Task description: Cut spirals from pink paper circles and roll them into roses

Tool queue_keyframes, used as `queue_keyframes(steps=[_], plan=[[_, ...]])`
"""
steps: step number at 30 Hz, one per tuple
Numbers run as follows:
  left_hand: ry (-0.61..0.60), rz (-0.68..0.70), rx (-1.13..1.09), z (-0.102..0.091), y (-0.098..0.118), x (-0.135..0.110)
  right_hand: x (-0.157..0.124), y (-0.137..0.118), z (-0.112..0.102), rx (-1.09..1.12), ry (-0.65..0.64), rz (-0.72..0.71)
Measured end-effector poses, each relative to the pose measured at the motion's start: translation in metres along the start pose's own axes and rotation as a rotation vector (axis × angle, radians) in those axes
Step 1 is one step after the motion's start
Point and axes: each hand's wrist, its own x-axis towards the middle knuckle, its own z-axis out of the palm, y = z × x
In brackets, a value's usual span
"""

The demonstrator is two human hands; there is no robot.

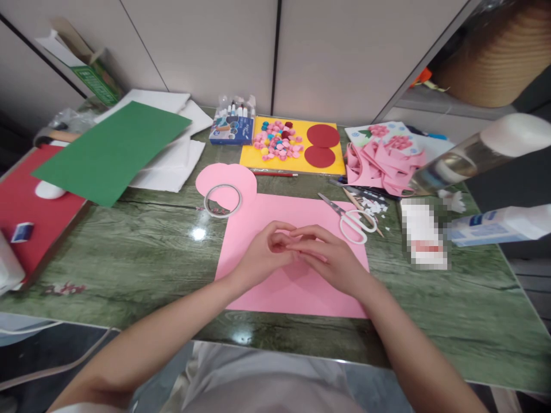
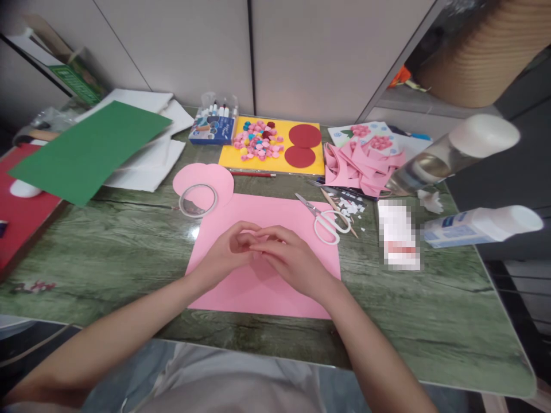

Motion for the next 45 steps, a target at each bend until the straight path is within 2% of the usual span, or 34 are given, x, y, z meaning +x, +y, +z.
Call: queue_keyframes(steps=[9, 19, 26, 32, 36, 40, 45], plan=[[0.043, -0.038, -0.051, 0.006, 0.002, -0.003, -0.002, 0.001, 0.007, -0.014, 0.168, 0.125], [-0.023, 0.04, -0.109, 0.008, -0.007, -0.005, 0.0, 0.002, 0.015, 0.077, 0.195, 0.111], [0.005, 0.088, -0.089, 0.01, -0.01, 0.0, 0.001, 0.007, 0.018, 0.035, 0.287, 0.091], [0.02, 0.089, 0.051, 0.017, 0.006, 0.013, 0.002, 0.011, 0.009, -0.02, 0.364, 0.047], [-0.043, 0.091, 0.117, 0.014, 0.019, 0.027, -0.001, 0.012, -0.002, -0.054, 0.422, 0.04], [-0.095, 0.088, 0.146, 0.005, 0.02, 0.037, -0.003, 0.016, -0.007, -0.06, 0.379, -0.002], [-0.109, 0.074, 0.127, -0.001, 0.013, 0.035, -0.002, 0.023, -0.001, -0.076, 0.283, -0.058]])
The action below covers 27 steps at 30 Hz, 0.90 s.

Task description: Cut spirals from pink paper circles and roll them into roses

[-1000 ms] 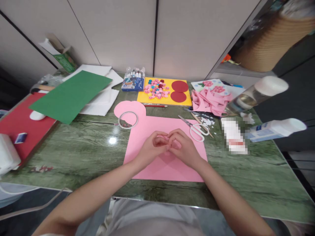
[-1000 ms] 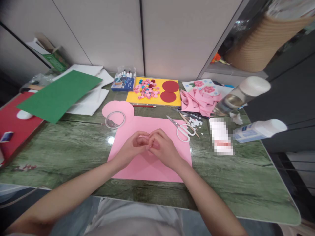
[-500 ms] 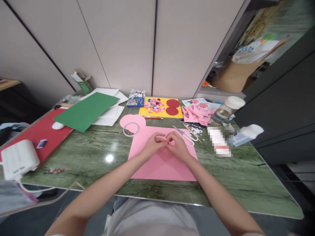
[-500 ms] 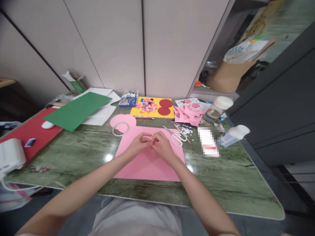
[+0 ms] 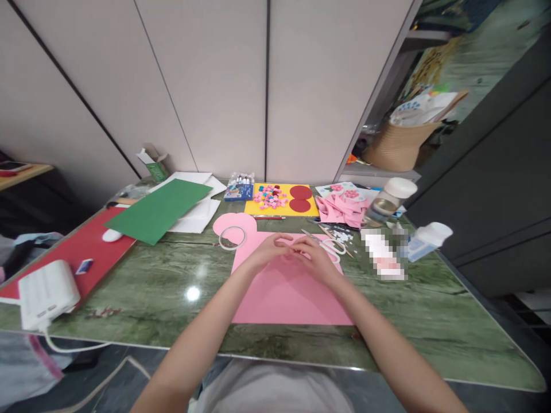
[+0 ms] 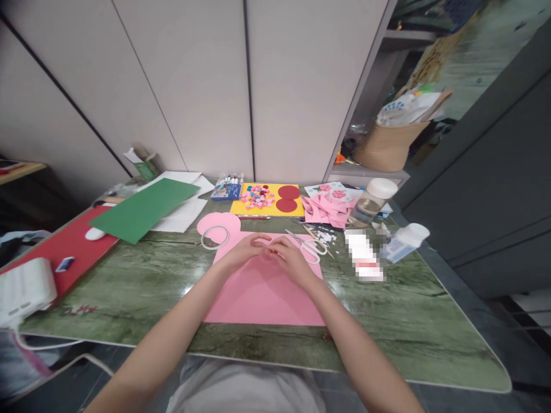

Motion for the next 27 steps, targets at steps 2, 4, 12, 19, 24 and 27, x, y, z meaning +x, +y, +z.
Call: queue_keyframes(steps=[2, 4, 12, 19, 24, 27], plan=[[0.022, 0.01, -0.02, 0.002, -0.002, -0.001, -0.001, 0.002, 0.004, -0.013, 0.026, 0.013], [0.049, 0.025, -0.045, 0.005, -0.005, -0.001, -0.001, 0.003, 0.006, -0.03, 0.09, 0.044], [0.087, 0.027, -0.135, 0.015, -0.016, 0.0, 0.0, 0.003, 0.007, -0.031, 0.195, 0.116], [0.086, 0.026, -0.162, 0.015, -0.015, -0.001, 0.0, -0.001, 0.004, -0.035, 0.147, 0.111], [0.093, 0.042, -0.143, 0.011, -0.012, -0.001, 0.0, -0.002, 0.002, -0.048, 0.101, 0.056], [0.075, 0.041, -0.129, 0.009, -0.01, -0.001, 0.0, 0.0, 0.003, -0.029, 0.074, 0.036]])
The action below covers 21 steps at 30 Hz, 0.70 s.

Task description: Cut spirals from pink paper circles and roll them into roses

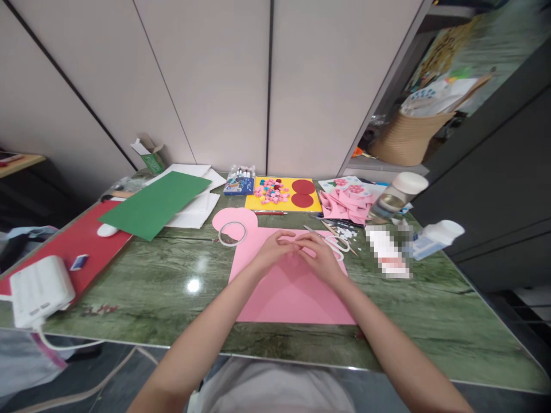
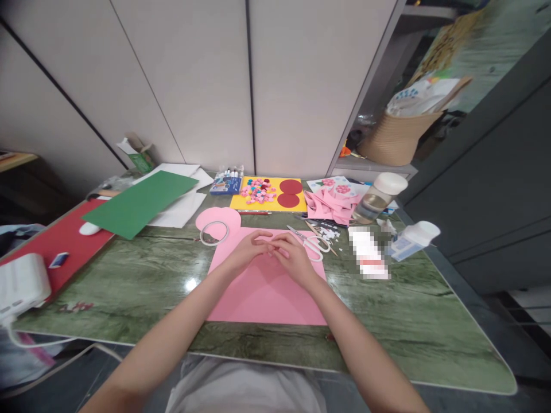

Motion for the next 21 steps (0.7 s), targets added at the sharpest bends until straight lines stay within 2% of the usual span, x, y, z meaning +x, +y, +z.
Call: queue_keyframes(steps=[8, 16, 21], plan=[[0.006, -0.031, -0.029, 0.004, -0.004, -0.002, 0.0, 0.003, 0.001, 0.052, 0.114, 0.123], [-0.05, -0.04, -0.078, 0.01, -0.005, -0.003, 0.002, 0.005, 0.003, 0.096, 0.093, 0.127], [-0.019, -0.05, -0.065, 0.007, -0.008, -0.001, 0.003, 0.001, 0.001, 0.052, 0.067, 0.095]])
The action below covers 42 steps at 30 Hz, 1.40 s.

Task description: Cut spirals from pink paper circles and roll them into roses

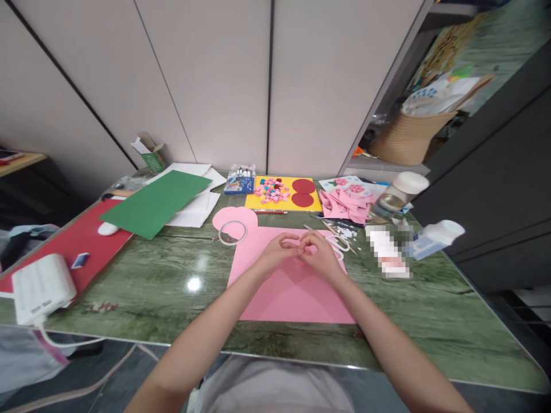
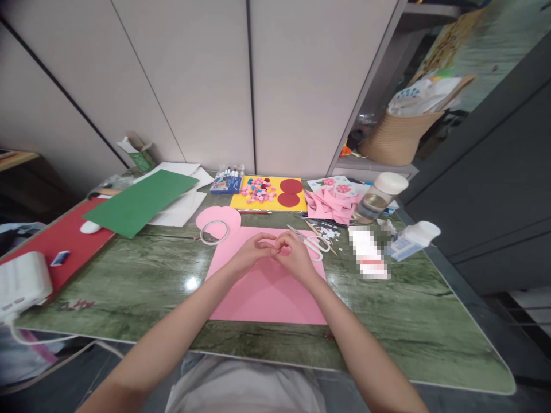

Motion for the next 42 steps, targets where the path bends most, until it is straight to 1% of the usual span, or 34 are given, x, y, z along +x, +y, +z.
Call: queue_keyframes(steps=[4, 10, 16, 22, 26, 30, 35, 39, 42], plan=[[0.026, 0.004, 0.021, -0.007, 0.001, 0.003, 0.0, -0.005, -0.005, -0.04, -0.036, -0.016], [-0.009, -0.015, 0.028, -0.012, 0.008, 0.001, -0.001, 0.0, -0.005, -0.036, -0.108, -0.083], [-0.001, 0.003, -0.013, -0.008, 0.002, 0.001, -0.001, -0.001, -0.002, -0.045, -0.032, -0.054], [-0.009, 0.001, -0.042, -0.001, -0.002, 0.0, 0.0, -0.002, -0.001, -0.016, 0.008, -0.023], [0.001, 0.002, -0.045, 0.001, -0.001, 0.0, 0.0, -0.002, 0.0, -0.029, 0.004, -0.014], [0.033, 0.01, -0.028, -0.003, -0.002, 0.001, -0.001, -0.004, -0.003, -0.036, -0.007, -0.011], [0.052, 0.007, -0.007, -0.009, -0.002, 0.004, -0.001, -0.007, -0.006, -0.035, -0.057, -0.03], [0.066, 0.003, 0.006, -0.008, -0.001, 0.003, -0.001, -0.003, -0.002, -0.03, -0.111, -0.069], [0.08, 0.008, 0.007, -0.006, -0.001, 0.002, -0.002, -0.001, -0.001, -0.039, -0.076, -0.068]])
